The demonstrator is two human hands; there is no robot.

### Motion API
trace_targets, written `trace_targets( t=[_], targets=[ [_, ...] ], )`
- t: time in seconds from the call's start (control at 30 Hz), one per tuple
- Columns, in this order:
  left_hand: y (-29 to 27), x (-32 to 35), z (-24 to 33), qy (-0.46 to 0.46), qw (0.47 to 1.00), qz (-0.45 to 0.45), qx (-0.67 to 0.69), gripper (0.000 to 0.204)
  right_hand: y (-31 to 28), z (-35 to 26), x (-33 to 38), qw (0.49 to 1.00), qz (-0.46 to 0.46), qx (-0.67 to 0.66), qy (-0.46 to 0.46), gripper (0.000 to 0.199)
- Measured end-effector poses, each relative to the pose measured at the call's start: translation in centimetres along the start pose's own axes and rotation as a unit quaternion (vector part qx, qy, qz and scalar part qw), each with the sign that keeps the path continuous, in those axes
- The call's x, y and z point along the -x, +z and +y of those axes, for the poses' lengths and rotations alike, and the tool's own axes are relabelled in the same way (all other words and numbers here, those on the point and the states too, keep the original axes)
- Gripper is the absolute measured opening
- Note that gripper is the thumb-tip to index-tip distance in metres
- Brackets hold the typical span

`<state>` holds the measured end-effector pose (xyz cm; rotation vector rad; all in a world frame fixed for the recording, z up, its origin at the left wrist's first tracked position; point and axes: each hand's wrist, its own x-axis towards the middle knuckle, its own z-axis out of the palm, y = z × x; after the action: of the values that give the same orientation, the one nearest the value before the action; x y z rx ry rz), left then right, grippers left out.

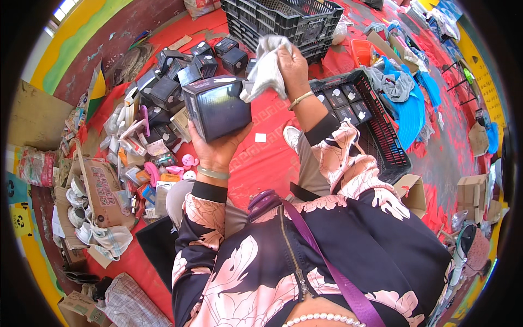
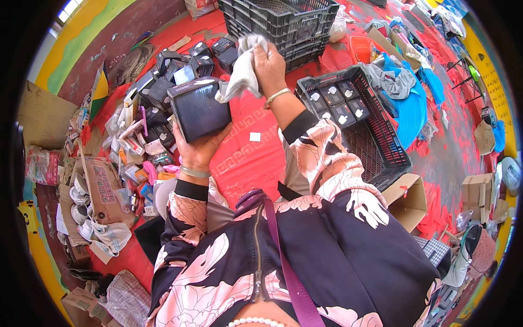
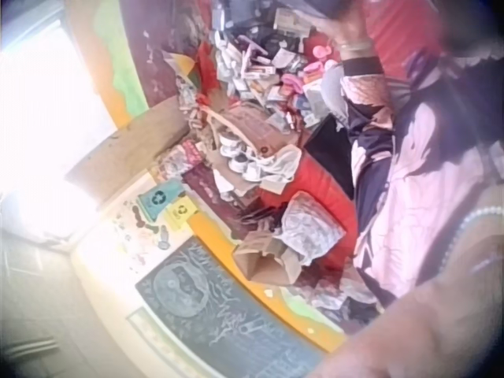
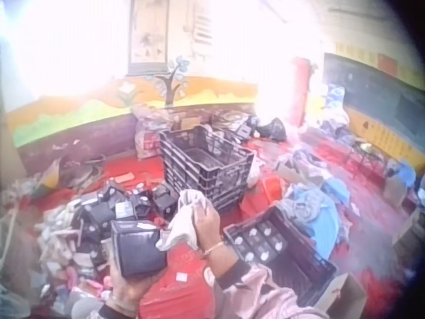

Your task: The person picks up black boxes and wipes them with a cloth before placing them into a crate.

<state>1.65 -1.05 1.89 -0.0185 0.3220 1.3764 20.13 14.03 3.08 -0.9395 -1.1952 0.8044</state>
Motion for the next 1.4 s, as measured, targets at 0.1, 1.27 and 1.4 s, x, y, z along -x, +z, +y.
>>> trace_targets(
  t=[0.1, 1.27, 1.4],
  targets=[
    [-0.3, 0.1, 0.3, 0.016, 1.000, 0.013, -0.008, 0.076, 3.4, -3.4, 4.1, 0.970, -0.026, 0.112, -0.213, 0.028],
    [0.5, -0.1, -1.2, 0.104, 0.983, -0.103, -0.114, 0.086, 2.0, -0.1, 9.7, 0.877, -0.153, -0.301, 0.341, 0.025],
    [-0.1, -0.1, -1.1, 0.128, 0.981, -0.059, -0.134, 0.083, 0.9, 2.0, 10.3, 0.952, -0.205, -0.058, 0.219, 0.021]
  ],
)
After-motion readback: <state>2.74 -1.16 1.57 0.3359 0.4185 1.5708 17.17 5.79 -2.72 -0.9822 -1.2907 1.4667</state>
